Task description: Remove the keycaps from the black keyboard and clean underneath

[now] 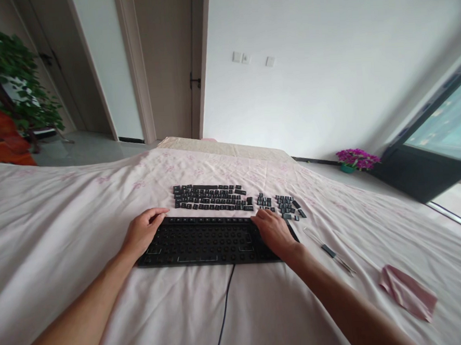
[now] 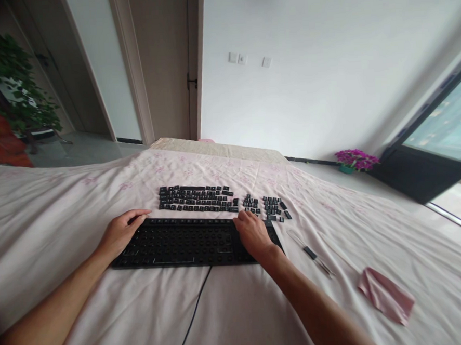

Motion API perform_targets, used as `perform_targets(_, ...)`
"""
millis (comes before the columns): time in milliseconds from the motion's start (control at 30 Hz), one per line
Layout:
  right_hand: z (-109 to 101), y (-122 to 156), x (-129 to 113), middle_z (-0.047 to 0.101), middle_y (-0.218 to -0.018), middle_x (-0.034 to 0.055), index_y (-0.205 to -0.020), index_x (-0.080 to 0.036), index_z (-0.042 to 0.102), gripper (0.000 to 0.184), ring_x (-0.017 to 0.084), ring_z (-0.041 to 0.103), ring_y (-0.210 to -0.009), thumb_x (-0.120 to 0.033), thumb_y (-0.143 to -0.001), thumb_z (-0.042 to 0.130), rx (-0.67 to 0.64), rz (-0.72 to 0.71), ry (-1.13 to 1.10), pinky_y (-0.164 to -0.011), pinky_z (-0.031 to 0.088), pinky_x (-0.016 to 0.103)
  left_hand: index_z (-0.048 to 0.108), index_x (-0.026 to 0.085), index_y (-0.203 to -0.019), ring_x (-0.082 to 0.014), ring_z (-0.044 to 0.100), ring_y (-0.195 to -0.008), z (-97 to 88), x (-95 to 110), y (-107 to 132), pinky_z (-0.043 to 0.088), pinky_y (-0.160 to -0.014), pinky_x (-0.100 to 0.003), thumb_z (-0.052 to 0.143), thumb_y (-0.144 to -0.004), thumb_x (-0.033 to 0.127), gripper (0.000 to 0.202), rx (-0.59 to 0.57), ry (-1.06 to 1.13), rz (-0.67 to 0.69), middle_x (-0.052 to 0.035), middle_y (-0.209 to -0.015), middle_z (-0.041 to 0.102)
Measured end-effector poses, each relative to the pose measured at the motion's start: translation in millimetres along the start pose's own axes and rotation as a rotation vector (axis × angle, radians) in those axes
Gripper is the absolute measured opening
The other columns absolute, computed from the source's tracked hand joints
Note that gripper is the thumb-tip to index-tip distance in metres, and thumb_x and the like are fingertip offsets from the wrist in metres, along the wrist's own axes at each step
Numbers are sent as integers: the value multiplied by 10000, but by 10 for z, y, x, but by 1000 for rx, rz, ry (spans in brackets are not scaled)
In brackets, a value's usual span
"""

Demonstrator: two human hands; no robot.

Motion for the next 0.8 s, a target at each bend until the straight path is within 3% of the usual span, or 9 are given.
perform_targets(200,-4,78,-97,617,-1030,92,-1107,-182,633,356,223,525,-991,-41,-824,470,-10,7,17,-837,393,308,729,227,-1019,-236,664,-981,3,3,-8,470,-948,-312,511,-814,466,384,0,-2,6,-32,-1059,738)
perform_targets(433,-15,90,-136,628,-1049,104,-1111,-195,663,371,234,529,-982,-55,-833,460,-2,42,-39,-813,391,317,726,234,-1025,-238,655,-1015,2,-12,0,470,-945,-308,497,-818,470,389,-4,-5,11,-29,-1090,729)
perform_targets(600,33,123,307,643,-1069,46,-1157,-276,693,382,171,563,-978,-140,-919,428,70,137,-288,-822,409,255,720,244,-1034,-236,641,-1053,13,-51,-19,454,-958,-301,490,-828,467,381,-16,-10,8,-25,-1115,721)
perform_targets(700,56,97,632,651,-1075,46,-1087,-271,734,294,183,565,-1006,-249,-928,487,128,295,-289,-851,402,270,720,255,-1032,-231,646,-1040,18,-68,-30,456,-947,-296,494,-829,460,367,-21,-25,4,-15,-1106,722)
perform_targets(800,75,20,774,659,-1051,44,-1005,-280,763,248,202,556,-1000,-304,-911,535,109,343,-221,-830,391,282,721,264,-1031,-228,650,-1029,14,-73,-30,465,-925,-288,497,-826,458,361,-17,-40,-2,-7,-1096,724)
Point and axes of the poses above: each hand's wrist, its own y-axis away from the middle knuckle, its own z-axis out of the palm, x = y × z, the point moved 3 cm from there along -y, towards the middle knuckle
